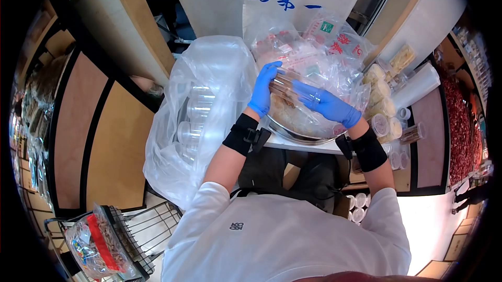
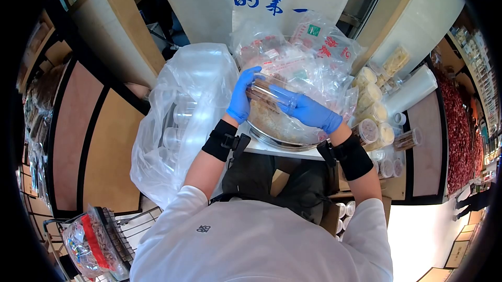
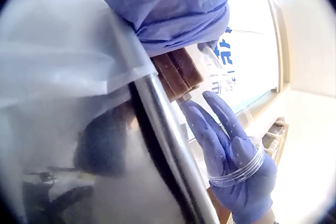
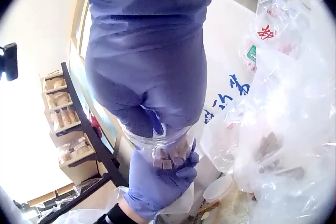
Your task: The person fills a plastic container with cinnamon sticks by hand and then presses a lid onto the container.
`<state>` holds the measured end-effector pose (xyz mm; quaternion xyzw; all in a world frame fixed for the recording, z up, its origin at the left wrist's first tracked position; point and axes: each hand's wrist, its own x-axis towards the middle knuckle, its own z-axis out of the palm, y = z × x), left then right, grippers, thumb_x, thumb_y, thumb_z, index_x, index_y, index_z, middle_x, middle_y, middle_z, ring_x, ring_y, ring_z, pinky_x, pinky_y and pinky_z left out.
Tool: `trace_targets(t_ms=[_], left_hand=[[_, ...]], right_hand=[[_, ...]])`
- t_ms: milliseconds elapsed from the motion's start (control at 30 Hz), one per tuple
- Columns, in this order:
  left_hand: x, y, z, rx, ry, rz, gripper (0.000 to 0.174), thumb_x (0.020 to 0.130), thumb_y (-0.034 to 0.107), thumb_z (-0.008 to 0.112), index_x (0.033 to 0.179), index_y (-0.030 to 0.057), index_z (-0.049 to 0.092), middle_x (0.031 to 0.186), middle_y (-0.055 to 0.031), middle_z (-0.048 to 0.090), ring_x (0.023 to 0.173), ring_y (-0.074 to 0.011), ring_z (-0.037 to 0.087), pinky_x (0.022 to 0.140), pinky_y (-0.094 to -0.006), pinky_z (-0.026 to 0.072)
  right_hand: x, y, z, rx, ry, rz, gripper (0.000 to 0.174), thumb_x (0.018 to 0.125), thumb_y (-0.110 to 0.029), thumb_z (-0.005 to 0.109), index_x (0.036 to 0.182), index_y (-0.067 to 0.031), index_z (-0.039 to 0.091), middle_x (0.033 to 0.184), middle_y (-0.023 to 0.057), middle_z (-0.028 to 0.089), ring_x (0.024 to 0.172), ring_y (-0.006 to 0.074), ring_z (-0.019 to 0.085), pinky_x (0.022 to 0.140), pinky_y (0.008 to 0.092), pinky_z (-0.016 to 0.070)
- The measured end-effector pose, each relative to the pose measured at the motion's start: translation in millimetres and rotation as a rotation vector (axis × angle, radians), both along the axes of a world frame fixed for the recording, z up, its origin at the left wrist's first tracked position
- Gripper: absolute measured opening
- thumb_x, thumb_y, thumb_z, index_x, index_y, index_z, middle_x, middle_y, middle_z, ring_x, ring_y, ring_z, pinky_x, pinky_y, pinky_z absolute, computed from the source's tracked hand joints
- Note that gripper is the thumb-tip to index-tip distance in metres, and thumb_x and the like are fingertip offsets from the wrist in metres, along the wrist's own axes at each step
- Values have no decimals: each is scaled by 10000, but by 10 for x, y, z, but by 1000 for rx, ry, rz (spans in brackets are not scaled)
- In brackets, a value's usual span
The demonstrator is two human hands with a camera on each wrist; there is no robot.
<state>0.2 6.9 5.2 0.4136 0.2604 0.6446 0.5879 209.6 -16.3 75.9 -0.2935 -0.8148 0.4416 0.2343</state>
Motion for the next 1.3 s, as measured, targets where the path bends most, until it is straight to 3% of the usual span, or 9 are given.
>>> trace_targets(t_ms=[367, 567, 667, 767, 867, 933, 967, 1067, 1300], left_hand=[[30, -8, -14, 28, 122, 52, 344, 920, 259, 484, 1184, 44, 534, 1113, -36, 538, 1058, -124, 486, 965, -266, 351], [2, 34, -94, -55, -60, 233, 364, 924, 287, 487, 1195, 46, 516, 1104, -47, 534, 1029, -139, 489, 938, -278, 371], [1, 63, -83, -16, -104, 500, 375, 926, 301, 485, 1207, 54, 498, 1068, -47, 534, 995, -145, 500, 912, -280, 388], [16, 58, -56, -36, -202, 584, 386, 921, 347, 487, 1215, 97, 504, 1081, -53, 530, 980, -153, 512, 846, -296, 418], [23, -62, 111, -74, -181, 539, 388, 919, 354, 491, 1207, 95, 506, 1067, -52, 533, 966, -149, 514, 837, -292, 420], [20, 4, 26, -61, -129, 551, 391, 917, 356, 494, 1209, 95, 504, 1062, -52, 534, 961, -148, 516, 833, -290, 421], [15, 35, -18, -44, -81, 567, 394, 915, 358, 497, 1210, 95, 502, 1058, -51, 536, 956, -147, 518, 828, -288, 423], [21, 71, -74, -37, -60, 588, 395, 915, 356, 496, 1208, 92, 503, 1048, -50, 539, 941, -147, 523, 819, -287, 427], [38, 73, -114, 4, -74, 583, 382, 921, 338, 486, 1204, 82, 506, 1044, -52, 537, 938, -149, 526, 825, -293, 430]], right_hand=[[16, 52, 43, -147, 90, 74, 437, 911, -194, 573, 1305, -26, 489, 1268, 112, 553, 1107, 164, 537, 992, 284, 389], [10, 150, 251, -124, -84, -167, 336, 900, -176, 563, 1179, 11, 579, 1086, 113, 637, 1011, 171, 590, 869, 274, 476], [74, 410, 27, -334, 427, -381, 196, 886, -115, 533, 1002, 19, 618, 941, 112, 651, 865, 176, 634, 749, 282, 519], [-79, 397, -64, -317, 321, -602, 122, 868, -80, 511, 870, 7, 596, 825, 105, 639, 695, 177, 639, 640, 301, 533], [-183, 395, -353, -438, 22, -256, 155, 845, -73, 497, 817, 33, 607, 761, 155, 644, 594, 231, 626, 566, 330, 518], [-295, 406, -440, 137, -589, 298, 198, 807, -110, 514, 762, 51, 618, 737, 215, 635, 583, 316, 607, 586, 372, 507], [-290, 429, -449, 217, -858, 222, 245, 773, -175, 532, 744, 46, 632, 770, 244, 623, 644, 385, 600, 627, 423, 494], [-334, 476, -506, 256, -791, -99, 271, 755, -220, 555, 765, 35, 647, 792, 232, 639, 719, 394, 622, 682, 446, 496], [-665, 613, -602, 282, -915, -123, 295, 755, -242, 563, 873, 12, 654, 825, 224, 653, 802, 379, 640, 742, 443, 508]])
